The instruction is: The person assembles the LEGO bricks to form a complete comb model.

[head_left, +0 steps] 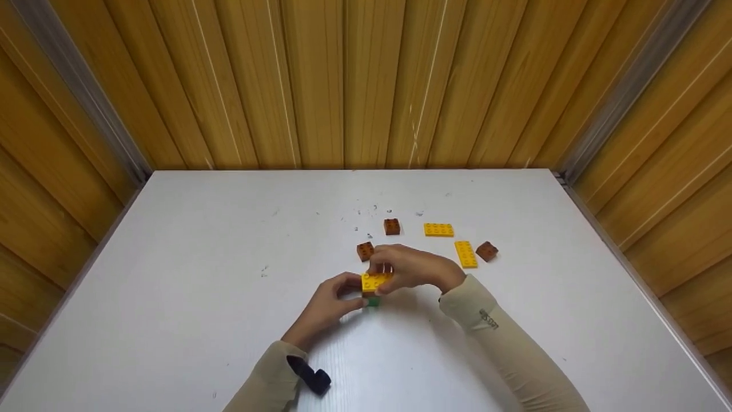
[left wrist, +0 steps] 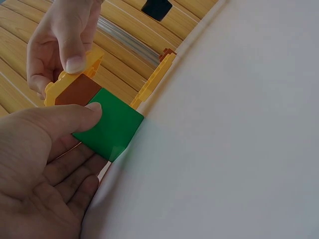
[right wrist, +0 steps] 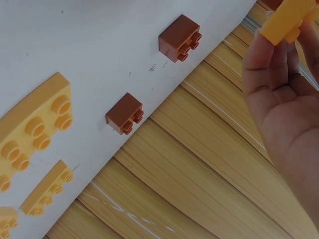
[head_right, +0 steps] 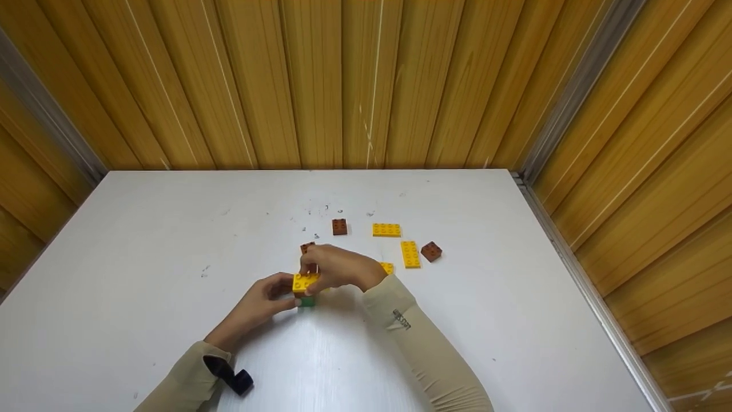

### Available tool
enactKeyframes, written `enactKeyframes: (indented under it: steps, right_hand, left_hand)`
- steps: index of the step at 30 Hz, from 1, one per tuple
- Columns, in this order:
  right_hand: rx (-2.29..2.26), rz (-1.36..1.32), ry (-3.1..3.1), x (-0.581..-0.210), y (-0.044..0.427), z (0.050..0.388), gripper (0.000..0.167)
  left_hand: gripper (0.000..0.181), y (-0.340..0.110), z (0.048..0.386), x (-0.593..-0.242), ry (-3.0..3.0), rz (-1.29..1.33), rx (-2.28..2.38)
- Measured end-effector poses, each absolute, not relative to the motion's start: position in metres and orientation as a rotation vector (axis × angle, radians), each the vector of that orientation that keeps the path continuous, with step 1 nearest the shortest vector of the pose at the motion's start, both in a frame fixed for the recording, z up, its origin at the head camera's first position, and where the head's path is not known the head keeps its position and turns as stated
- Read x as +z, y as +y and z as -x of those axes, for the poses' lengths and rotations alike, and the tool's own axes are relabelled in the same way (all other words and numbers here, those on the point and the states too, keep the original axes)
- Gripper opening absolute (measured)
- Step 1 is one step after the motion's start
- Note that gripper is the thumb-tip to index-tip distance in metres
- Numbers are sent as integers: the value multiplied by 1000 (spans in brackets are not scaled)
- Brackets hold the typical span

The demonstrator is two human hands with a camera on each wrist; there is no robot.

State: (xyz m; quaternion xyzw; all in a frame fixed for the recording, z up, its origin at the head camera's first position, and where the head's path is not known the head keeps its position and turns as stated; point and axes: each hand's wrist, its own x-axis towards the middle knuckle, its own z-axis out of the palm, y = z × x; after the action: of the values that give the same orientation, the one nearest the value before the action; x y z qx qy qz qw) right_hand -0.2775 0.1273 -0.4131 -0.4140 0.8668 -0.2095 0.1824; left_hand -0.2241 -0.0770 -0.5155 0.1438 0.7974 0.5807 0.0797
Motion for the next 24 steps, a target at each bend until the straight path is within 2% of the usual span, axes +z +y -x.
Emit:
enactKeyframes:
  steps: [14,24]
  right_hand:
    - [-583,1236,2437,-406,123,287,27]
    - [-610,1219,2393,-414,122,281,29]
  left_hand:
    - [38,-83,235,-510,2416,-448,1722]
    - [38,-86,223,-512,2400,-406,1702]
